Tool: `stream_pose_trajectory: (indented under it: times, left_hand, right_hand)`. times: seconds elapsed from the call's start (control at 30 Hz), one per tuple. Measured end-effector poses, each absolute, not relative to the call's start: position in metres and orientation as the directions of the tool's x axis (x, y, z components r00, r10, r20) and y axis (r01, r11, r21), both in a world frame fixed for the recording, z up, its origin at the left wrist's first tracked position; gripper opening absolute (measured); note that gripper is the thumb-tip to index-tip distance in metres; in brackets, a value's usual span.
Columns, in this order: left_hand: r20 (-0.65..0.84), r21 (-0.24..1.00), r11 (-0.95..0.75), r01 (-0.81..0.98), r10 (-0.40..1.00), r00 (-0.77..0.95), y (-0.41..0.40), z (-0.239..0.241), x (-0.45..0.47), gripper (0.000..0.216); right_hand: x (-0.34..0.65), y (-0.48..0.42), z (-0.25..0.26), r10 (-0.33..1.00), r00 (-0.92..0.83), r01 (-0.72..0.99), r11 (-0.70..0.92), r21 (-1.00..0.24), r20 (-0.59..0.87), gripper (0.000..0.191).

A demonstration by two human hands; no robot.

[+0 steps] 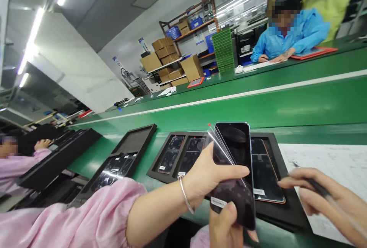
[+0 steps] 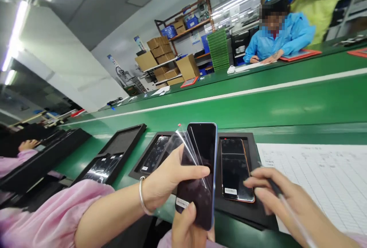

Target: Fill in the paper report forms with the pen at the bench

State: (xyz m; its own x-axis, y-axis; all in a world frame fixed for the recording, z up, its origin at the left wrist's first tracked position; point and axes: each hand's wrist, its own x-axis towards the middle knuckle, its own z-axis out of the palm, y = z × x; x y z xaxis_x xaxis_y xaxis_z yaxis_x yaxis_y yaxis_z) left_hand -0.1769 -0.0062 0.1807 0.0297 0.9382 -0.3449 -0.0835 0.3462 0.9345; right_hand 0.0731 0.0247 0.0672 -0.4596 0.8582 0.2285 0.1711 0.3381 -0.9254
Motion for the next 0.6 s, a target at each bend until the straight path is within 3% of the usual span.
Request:
stream_pose_trajectory:
  times: [0.1,0.17,0.37,0.5,0.6]
  left_hand:
    - [-0.372,0.92,0.374,-0.116,0.928,0.038,-0.01,0.177,-0.151,0.053]
    - [-0.391,0.906,0.396,-0.152,0.918,0.063,-0.011,0.172,-0.137,0.052]
    - [-0.416,0.86,0.458,-0.226,0.885,0.21,-0.01,0.159,-0.113,0.049]
    - [-0.464,0.834,0.512,-0.207,0.853,0.24,-0.009,0.155,-0.104,0.051]
    - [-0.486,0.787,0.564,-0.248,0.816,0.313,-0.01,0.149,-0.097,0.052]
  right_hand:
    - [0.047,0.011,0.074,0.887,-0.457,0.092,0.114,-0.989,0.059,0.028]
    - [0.036,0.001,0.077,0.901,-0.432,0.021,0.047,-0.999,0.033,0.035]
    - [0.034,-0.021,0.089,0.962,-0.192,-0.181,-0.231,-0.956,-0.197,0.04]
    - [0.045,-0.023,0.094,0.916,-0.225,-0.219,-0.381,-0.898,-0.333,0.051]
    - [0.055,-0.019,0.085,0.882,-0.339,-0.252,-0.419,-0.872,-0.326,0.055]
